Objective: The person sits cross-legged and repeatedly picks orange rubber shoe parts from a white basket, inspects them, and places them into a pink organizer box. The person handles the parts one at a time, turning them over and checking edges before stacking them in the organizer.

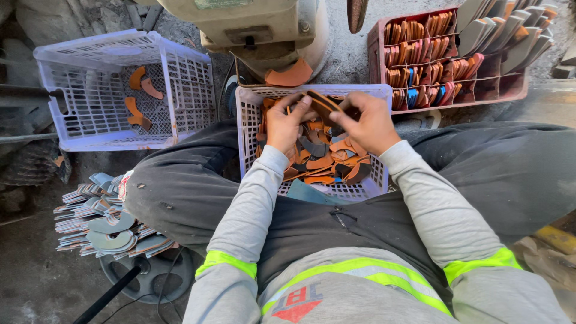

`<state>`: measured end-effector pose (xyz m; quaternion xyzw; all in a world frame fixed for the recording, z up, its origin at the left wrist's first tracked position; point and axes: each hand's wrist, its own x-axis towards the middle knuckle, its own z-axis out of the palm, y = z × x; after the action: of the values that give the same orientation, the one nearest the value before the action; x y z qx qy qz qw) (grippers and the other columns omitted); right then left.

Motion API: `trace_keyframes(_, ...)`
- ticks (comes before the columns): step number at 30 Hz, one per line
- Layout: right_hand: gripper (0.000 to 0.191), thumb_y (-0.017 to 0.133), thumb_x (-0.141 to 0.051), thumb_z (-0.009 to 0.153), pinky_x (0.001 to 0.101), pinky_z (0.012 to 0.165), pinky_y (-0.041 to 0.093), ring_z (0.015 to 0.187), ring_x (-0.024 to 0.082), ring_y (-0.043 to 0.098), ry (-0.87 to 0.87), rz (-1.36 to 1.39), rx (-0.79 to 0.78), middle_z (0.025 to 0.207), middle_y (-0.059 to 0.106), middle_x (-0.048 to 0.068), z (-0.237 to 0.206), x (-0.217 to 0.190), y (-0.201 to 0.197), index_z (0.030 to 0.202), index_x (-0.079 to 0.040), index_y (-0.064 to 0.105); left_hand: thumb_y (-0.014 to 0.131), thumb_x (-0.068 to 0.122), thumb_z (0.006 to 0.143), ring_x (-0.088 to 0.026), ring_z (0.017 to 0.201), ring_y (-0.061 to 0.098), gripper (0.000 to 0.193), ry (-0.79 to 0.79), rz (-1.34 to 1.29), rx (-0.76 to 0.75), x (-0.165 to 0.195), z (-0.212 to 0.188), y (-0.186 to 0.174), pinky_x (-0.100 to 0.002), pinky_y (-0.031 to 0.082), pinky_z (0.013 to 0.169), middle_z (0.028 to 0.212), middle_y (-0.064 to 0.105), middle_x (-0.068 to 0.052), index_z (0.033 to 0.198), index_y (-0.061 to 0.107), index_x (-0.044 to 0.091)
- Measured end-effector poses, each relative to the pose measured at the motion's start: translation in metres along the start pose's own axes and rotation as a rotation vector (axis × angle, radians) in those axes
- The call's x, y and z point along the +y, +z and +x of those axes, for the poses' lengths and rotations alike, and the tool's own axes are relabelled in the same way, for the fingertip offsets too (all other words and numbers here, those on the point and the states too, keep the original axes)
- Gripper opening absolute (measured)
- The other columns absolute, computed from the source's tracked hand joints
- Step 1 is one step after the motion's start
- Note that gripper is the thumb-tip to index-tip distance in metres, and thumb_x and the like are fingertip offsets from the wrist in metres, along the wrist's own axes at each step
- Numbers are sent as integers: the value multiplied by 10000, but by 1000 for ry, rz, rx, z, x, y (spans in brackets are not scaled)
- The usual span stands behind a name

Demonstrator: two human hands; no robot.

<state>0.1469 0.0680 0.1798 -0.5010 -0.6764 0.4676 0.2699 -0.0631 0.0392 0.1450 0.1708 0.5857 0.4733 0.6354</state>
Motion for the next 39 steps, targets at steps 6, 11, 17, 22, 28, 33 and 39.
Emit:
trace_keyframes(6,209,717,-202,1027,260,724,533,780,72,645,77,298,173,883,734,46,7,15,-5,1003,6,717,695,198,975,-232,845,792,337,80,105,98,0,6,-6,-221,457,413,1074,763,-106,1244,694,-5)
trace_keyframes(11,219,751,-177,1006,291,707,503,789,147,629,-81,-45,246,860,701,130,1,16,13,976,39,726,678,181,990,-278,892,790,365,17,-36,-38,-6,5,-1,-229,376,390,1139,732,-132,1289,654,-27)
trace_keyframes(17,165,707,-145,1014,310,698,548,786,233,724,70,53,153,886,726,128,-5,-1,22,1063,4,655,660,227,1016,-285,1010,781,423,-58,-140,-101,-4,-1,1,-220,356,410,1170,714,-146,1340,615,-41)
trace_keyframes(22,166,758,-72,966,400,845,539,953,339,681,-317,-297,185,1018,678,151,-14,-27,24,1109,-30,682,660,238,1023,-164,896,690,442,-41,-105,-102,-4,-8,9,-204,351,430,1166,694,-76,1416,602,44)
trace_keyframes(28,359,819,-95,834,445,983,498,1127,375,599,-457,-167,90,1206,583,183,-14,-53,8,1169,-36,704,571,208,1076,-110,861,701,445,-1,-362,-345,24,-4,-13,-188,390,492,1206,723,-167,1493,501,72)
trace_keyframes(33,350,815,-75,870,418,1021,518,1207,356,620,-436,-111,49,1290,595,186,-15,-54,6,1180,-33,658,571,219,1090,-86,848,676,456,2,-325,-402,35,-6,-18,-181,395,501,1217,717,-138,1518,488,87)
trace_keyframes(39,346,818,-112,890,401,977,549,1152,344,676,-340,-109,22,1256,672,194,-18,-26,13,1166,-22,630,603,205,1114,-15,706,557,434,28,-305,-406,31,-4,-15,-166,374,480,1206,738,-132,1524,532,83)
